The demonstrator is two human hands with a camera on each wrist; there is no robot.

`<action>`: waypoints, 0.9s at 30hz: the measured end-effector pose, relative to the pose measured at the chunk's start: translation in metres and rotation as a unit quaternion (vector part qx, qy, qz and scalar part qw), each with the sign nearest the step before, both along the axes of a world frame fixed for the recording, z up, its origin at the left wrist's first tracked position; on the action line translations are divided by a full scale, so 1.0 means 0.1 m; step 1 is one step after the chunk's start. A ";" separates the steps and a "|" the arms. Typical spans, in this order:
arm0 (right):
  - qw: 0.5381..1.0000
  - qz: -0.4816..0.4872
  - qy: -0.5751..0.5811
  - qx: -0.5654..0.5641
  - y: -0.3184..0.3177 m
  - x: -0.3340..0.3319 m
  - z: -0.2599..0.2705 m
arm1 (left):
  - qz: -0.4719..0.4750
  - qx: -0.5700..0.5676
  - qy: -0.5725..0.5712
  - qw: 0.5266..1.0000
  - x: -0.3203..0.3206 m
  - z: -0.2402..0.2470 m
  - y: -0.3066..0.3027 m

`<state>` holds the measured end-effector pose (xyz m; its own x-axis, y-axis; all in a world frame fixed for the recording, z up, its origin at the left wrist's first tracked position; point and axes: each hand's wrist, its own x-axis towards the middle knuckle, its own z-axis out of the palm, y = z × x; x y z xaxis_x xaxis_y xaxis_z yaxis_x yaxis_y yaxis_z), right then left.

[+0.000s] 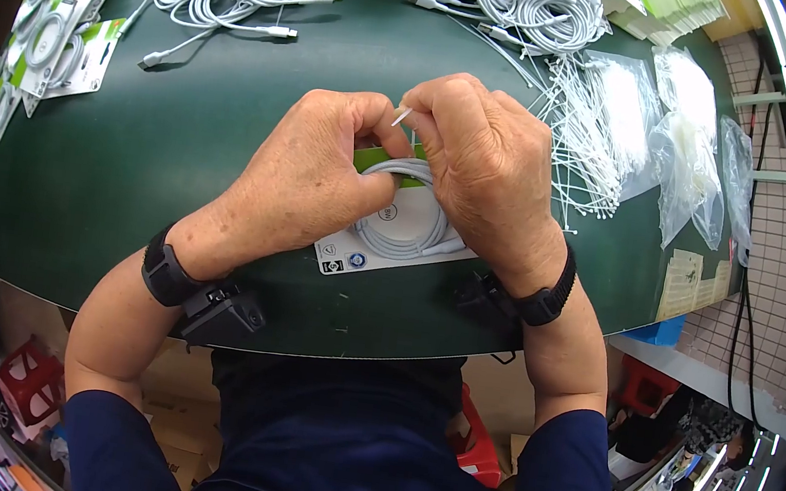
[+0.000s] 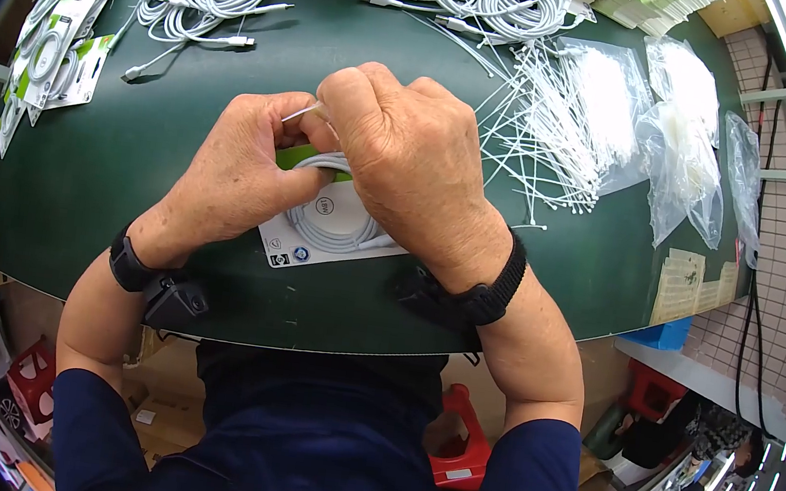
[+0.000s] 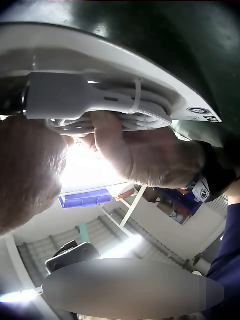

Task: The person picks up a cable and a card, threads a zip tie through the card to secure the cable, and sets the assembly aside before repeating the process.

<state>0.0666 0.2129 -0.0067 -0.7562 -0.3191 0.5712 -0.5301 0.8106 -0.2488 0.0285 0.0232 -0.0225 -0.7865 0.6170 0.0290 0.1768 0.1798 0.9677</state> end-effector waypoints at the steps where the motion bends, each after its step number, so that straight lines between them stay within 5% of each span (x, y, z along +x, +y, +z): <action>1: 1.000 -0.001 0.001 0.001 0.00 0.00 0.00 | 0.000 0.000 0.000 1.000 0.00 0.00 0.00; 17: 0.989 0.055 -0.018 -0.138 0.03 -0.03 0.02 | 0.011 0.041 -0.025 0.999 -0.03 -0.03 -0.01; 22: 0.995 0.041 -0.050 -0.075 0.09 0.09 0.19 | 0.009 0.044 -0.063 0.997 -0.04 0.03 -0.03; 27: 0.958 0.094 -0.215 -0.163 0.14 0.16 0.26 | -0.022 0.016 -0.070 0.997 -0.09 0.04 -0.06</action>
<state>0.0826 0.2267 0.0195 -0.8910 -0.3307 0.3111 -0.4501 0.5537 -0.7006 0.0196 0.0172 -0.0187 -0.7560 0.6518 -0.0598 0.0457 0.1438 0.9886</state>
